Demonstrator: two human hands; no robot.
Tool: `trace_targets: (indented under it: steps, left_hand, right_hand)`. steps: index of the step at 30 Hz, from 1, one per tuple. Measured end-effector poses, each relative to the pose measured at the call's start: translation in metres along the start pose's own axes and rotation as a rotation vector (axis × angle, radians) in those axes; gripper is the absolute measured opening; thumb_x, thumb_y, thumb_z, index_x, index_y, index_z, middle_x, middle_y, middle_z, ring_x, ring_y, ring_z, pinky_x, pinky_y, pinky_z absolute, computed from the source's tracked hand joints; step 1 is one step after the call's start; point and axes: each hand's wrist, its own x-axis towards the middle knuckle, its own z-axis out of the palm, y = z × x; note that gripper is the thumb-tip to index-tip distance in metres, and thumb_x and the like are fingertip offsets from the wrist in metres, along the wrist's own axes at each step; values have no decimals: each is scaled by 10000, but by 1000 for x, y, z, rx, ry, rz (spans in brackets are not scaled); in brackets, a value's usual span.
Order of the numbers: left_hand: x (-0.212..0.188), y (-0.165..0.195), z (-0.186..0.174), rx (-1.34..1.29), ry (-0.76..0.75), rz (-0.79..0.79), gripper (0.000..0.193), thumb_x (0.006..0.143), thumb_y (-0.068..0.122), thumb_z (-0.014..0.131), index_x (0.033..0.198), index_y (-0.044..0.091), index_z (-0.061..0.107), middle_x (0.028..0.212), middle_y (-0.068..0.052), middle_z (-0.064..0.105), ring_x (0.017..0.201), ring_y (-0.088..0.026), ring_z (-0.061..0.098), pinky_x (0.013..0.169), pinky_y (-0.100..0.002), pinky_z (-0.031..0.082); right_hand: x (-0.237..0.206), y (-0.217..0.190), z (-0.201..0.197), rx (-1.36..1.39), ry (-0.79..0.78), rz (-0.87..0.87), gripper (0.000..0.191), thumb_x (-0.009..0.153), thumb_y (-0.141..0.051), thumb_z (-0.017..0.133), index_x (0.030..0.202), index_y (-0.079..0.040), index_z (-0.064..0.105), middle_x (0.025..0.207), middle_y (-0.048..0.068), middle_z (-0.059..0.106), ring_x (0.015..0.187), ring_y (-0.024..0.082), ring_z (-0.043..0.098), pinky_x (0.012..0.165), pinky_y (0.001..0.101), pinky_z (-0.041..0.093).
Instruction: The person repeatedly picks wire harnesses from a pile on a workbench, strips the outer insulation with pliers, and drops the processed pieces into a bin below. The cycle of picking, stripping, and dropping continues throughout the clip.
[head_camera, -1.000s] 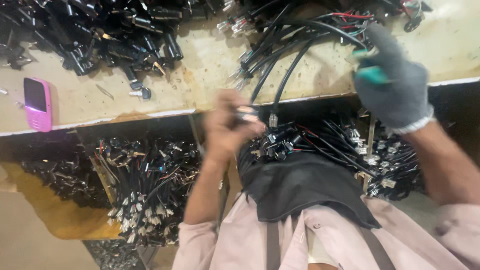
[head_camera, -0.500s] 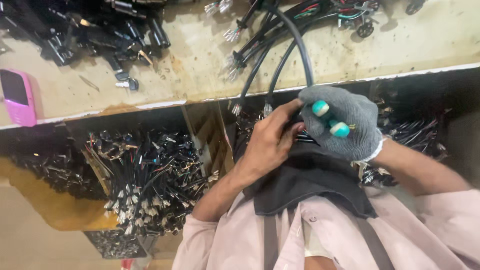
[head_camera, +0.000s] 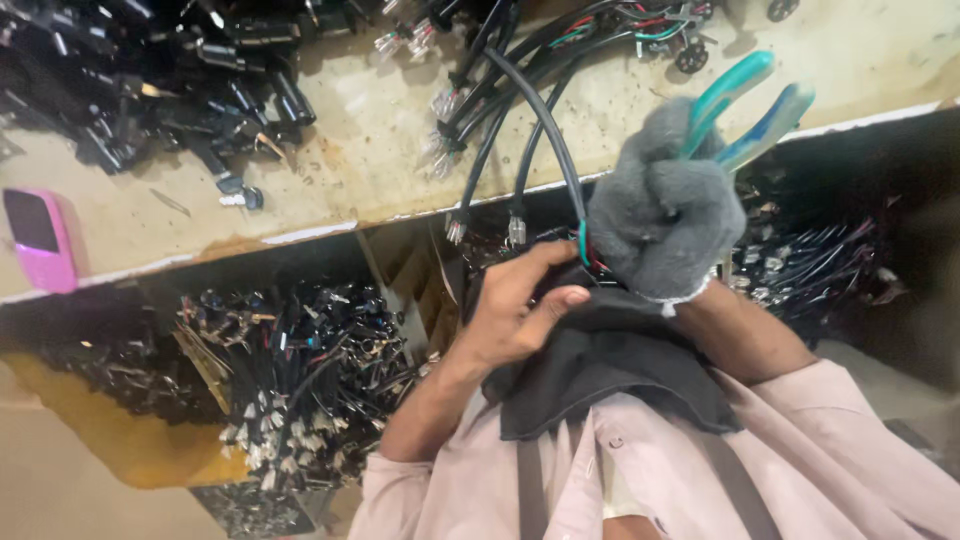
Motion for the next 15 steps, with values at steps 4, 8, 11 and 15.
trace_targets:
  steps: [4, 8, 11, 15]
  left_hand:
    - [-6, 29, -8, -446, -49, -205, 680, 971, 181, 730, 1556, 23, 423, 1096, -181, 683, 936, -223, 665, 876, -301, 537]
    - [3, 57, 7, 111, -331, 245, 651, 997, 168, 697, 1530, 86, 332, 1259, -235, 621, 1086, -343, 685, 908, -369, 587]
    - [11, 51, 6, 867, -732, -287, 866, 892, 47, 657, 1674, 261, 354, 1066, -160, 622, 730, -318, 686, 581, -427, 567]
    - [-7, 35, -24, 1031, -359, -97, 501, 819, 165, 690, 1316, 141, 637, 899, -168, 632, 701, -321, 670, 592, -447, 541]
  right_hand:
    - [40, -30, 47, -155, 1, -140, 69, 1029, -128, 630, 1067, -93, 584, 727, 29, 534, 574, 150, 500, 554, 284, 402]
    - [94, -65, 118, -764, -81, -406, 141, 1019, -90, 638, 1158, -74, 623, 781, 42, 608, 633, 161, 582, 614, 287, 475]
    - [103, -84, 111, -975, -152, -688, 214, 1031, 3, 618, 1239, -35, 588, 1094, 69, 714, 955, 205, 730, 837, 325, 567]
    - [94, -115, 48, -1833, -230, -852, 317, 904, 16, 770, 1191, -43, 650, 1070, 108, 685, 903, 271, 692, 725, 360, 548]
